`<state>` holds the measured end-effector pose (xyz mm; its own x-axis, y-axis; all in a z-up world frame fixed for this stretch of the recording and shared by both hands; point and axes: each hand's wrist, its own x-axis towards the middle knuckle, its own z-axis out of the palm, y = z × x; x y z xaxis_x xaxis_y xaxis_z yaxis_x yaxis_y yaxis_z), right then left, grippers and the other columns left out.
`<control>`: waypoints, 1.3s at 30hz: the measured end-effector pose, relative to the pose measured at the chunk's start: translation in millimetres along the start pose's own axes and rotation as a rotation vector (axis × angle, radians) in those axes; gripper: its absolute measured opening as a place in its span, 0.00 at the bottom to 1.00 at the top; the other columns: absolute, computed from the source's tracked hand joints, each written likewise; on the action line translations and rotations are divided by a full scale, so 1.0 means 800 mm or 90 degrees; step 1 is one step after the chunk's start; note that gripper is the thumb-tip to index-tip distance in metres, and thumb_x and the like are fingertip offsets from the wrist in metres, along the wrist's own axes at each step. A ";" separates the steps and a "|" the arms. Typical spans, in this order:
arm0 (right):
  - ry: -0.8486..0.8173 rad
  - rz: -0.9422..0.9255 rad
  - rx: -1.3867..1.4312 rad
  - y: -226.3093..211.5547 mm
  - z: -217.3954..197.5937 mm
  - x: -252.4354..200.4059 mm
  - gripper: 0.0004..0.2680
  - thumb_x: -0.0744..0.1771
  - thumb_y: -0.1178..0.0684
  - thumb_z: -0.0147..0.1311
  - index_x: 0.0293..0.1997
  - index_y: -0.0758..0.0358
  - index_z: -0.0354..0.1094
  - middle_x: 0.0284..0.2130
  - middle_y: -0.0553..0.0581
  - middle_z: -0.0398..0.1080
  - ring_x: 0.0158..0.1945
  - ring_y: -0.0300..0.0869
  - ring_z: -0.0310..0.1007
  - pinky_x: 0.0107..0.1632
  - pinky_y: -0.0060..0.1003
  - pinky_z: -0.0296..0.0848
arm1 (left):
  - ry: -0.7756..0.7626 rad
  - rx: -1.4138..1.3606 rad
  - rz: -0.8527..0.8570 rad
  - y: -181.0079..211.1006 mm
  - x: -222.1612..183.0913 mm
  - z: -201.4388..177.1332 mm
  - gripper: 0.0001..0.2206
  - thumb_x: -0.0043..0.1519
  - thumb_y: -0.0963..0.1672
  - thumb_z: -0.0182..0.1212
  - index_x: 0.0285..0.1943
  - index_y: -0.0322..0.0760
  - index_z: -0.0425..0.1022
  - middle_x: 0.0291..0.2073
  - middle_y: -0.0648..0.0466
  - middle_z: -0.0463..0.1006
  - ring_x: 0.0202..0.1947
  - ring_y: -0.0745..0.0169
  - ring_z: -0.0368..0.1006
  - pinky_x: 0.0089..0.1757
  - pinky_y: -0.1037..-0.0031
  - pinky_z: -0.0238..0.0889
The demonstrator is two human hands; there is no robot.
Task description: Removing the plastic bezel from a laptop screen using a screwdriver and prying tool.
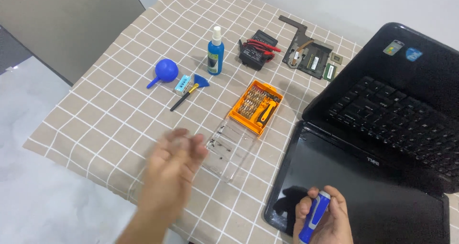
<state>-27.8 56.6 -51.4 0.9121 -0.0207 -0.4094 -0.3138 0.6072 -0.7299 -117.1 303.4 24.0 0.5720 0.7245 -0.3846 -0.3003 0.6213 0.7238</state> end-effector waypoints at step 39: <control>-0.037 -0.003 0.027 0.000 -0.006 0.003 0.07 0.66 0.51 0.45 0.45 0.55 0.64 0.34 0.63 0.63 0.24 0.44 0.61 0.28 0.31 0.64 | -0.321 0.840 0.133 0.016 0.045 0.003 0.20 0.59 0.41 0.46 0.62 0.54 0.63 0.52 0.71 0.80 0.53 0.64 0.75 0.50 0.66 0.66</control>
<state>-26.8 53.0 -55.2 0.9276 0.0226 -0.3728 -0.3000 0.6398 -0.7076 -98.5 336.9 20.6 0.8959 0.4112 -0.1681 0.3474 -0.4126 0.8421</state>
